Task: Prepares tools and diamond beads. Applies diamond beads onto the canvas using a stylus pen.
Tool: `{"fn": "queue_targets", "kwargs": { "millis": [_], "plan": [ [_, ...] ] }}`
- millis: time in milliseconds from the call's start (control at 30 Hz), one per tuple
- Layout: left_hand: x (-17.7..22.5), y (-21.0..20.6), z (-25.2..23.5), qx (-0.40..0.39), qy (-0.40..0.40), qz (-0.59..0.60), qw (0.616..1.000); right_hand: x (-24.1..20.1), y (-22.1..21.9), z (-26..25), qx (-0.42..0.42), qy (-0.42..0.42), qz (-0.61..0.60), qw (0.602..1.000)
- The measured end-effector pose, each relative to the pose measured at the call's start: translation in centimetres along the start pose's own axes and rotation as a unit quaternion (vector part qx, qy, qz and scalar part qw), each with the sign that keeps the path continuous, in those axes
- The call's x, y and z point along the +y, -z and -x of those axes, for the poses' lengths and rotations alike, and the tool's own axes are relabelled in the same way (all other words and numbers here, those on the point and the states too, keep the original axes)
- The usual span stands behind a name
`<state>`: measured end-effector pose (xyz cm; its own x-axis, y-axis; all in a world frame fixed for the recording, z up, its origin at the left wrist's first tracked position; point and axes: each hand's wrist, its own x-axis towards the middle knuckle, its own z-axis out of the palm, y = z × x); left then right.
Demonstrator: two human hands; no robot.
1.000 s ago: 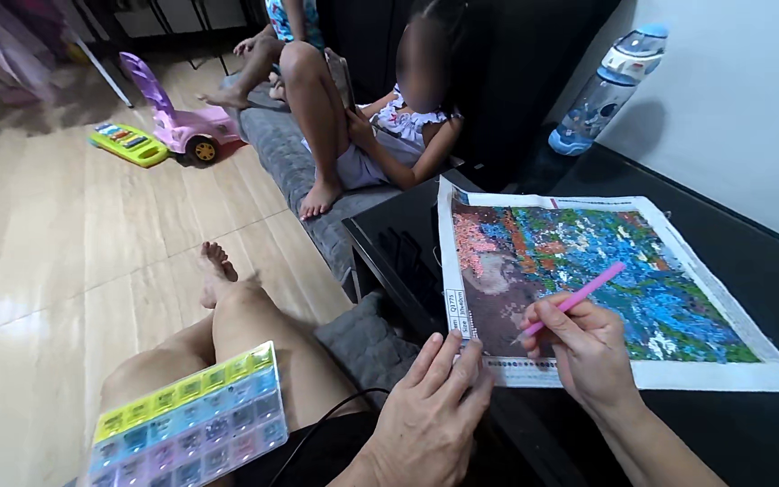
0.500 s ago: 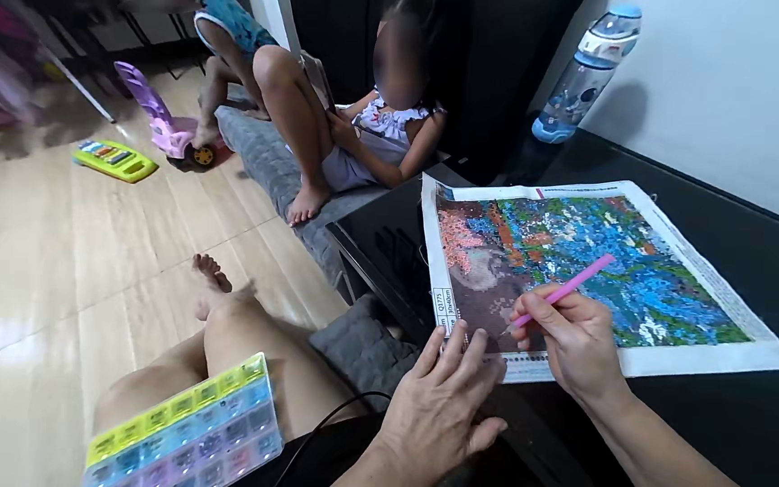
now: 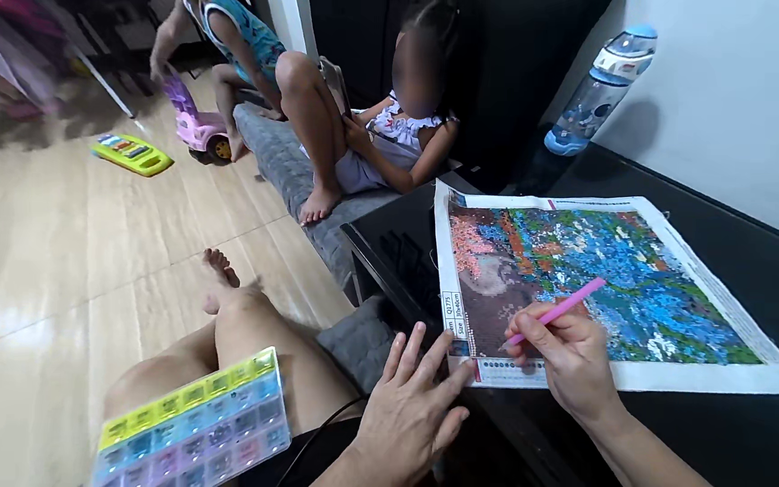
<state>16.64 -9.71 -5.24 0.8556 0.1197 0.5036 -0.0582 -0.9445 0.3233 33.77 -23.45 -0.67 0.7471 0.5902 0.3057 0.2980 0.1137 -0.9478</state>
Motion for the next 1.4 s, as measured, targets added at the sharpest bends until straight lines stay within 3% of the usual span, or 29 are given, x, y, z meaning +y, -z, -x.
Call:
{"fn": "queue_targets", "kwargs": {
  "millis": [167, 333, 800, 1067, 1267, 1400],
  "plan": [
    [0.7, -0.1, -1.4, 0.045, 0.074, 0.132, 0.987, 0.1, -0.1, 0.1, -0.008, 0.006, -0.001, 1.000],
    [0.9, -0.4, -2.9, 0.085, 0.105, 0.178, 0.975, 0.1, -0.1, 0.1, -0.010, 0.010, -0.004, 1.000],
    [0.8, -0.2, -3.1, 0.107, 0.158, 0.257, 0.947, 0.0, -0.7, 0.4, -0.023, 0.024, -0.006, 0.999],
    [1.0, 0.9, -1.8, 0.162, 0.252, 0.358, 0.885, 0.3, -1.4, 1.0, -0.056, 0.075, 0.026, 0.995],
    [2.1, 1.4, -1.2, 0.089, 0.365, 0.437, 0.817, 0.5, -1.6, 1.2, -0.078, 0.114, 0.055, 0.989],
    [2.1, 1.6, -1.6, 0.035, 0.395, 0.471, 0.788, 0.8, -1.7, 1.2, -0.090, 0.129, 0.073, 0.985]
  ]
}}
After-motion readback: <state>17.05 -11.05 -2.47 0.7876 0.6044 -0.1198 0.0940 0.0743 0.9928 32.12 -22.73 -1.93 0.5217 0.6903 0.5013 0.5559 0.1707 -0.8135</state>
